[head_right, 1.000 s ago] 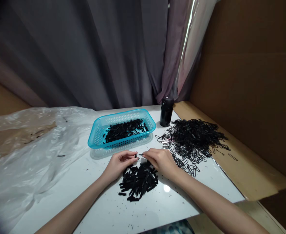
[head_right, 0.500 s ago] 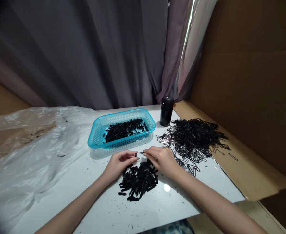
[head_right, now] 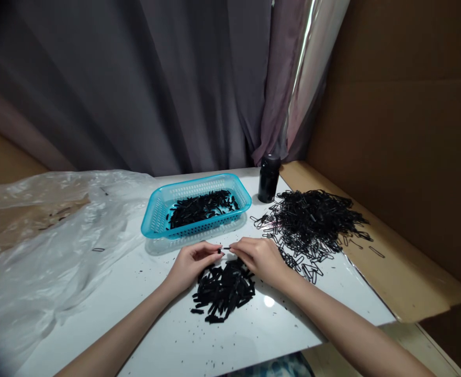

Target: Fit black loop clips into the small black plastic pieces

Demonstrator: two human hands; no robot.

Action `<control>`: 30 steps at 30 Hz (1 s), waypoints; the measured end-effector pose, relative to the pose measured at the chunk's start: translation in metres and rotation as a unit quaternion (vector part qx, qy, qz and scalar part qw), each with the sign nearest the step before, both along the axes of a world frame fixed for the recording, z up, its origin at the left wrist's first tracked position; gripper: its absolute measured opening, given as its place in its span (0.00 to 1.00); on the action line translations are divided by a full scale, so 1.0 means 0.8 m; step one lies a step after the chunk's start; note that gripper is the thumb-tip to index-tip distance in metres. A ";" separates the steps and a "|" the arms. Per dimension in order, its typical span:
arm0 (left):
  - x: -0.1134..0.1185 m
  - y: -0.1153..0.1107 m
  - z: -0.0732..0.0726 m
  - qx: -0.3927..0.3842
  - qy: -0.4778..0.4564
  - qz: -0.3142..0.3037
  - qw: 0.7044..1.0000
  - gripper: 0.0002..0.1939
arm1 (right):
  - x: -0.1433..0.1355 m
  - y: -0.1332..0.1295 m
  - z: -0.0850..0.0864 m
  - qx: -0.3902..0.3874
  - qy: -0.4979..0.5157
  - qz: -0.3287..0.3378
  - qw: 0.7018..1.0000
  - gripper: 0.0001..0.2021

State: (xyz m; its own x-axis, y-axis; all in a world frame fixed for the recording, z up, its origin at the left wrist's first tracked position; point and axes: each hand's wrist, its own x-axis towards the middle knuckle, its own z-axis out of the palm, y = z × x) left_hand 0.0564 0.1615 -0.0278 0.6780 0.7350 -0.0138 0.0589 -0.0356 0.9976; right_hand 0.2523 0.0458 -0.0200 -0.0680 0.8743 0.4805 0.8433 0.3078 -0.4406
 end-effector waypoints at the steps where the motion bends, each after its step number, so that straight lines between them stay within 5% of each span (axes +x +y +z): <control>1: 0.000 0.000 0.000 -0.001 -0.001 0.000 1.000 0.13 | 0.000 0.000 0.000 0.000 0.001 0.001 1.000 0.12; 14: 0.001 0.000 -0.001 -0.010 -0.012 0.005 1.000 0.14 | -0.006 -0.003 0.011 0.026 0.021 -0.003 0.999 0.11; 30: 0.000 -0.001 0.002 0.004 -0.009 0.014 1.000 0.11 | 0.000 -0.003 0.011 0.058 -0.074 0.014 0.995 0.13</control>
